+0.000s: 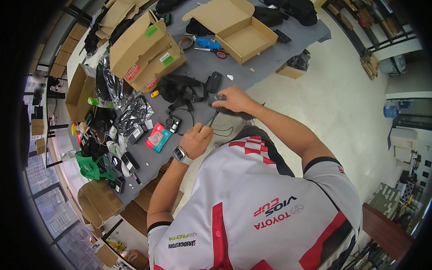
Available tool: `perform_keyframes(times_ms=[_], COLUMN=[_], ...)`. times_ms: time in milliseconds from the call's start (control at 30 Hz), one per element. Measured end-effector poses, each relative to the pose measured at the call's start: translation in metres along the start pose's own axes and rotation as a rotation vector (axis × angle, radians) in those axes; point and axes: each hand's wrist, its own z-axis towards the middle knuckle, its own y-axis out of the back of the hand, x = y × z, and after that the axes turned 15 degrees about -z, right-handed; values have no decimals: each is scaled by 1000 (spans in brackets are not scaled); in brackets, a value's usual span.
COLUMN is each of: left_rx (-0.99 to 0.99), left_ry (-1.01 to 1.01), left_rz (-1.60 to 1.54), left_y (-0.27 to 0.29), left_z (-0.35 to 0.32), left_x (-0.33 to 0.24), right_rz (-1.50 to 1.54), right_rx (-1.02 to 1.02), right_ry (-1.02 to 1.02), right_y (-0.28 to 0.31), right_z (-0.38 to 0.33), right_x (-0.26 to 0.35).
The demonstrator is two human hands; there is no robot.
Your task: The person uses a yellow utility knife to cut a plastic bag and remove a black electronic device. They then wipe the device with a white wipe, attach a cable, and place the device into a black mesh pouch. The person continues to handle cables and wipes, organizing items on a cluttered table.
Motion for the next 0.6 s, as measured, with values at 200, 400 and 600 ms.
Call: perform_keyframes(times_ms=[200, 400, 600], left_rx=[-107, -481, -703], left_ry=[159, 466, 617], left_rz=[-42, -223, -248], left_y=[19, 8, 2], left_z=[-25, -31, -13], left_x=[2, 9, 21], right_rz=[303, 508, 898], right_rx=[118, 65, -190], right_ry=[-163, -227, -315], right_y=[44, 94, 181], right_z=[-6, 4, 93], right_x=[-41, -88, -82])
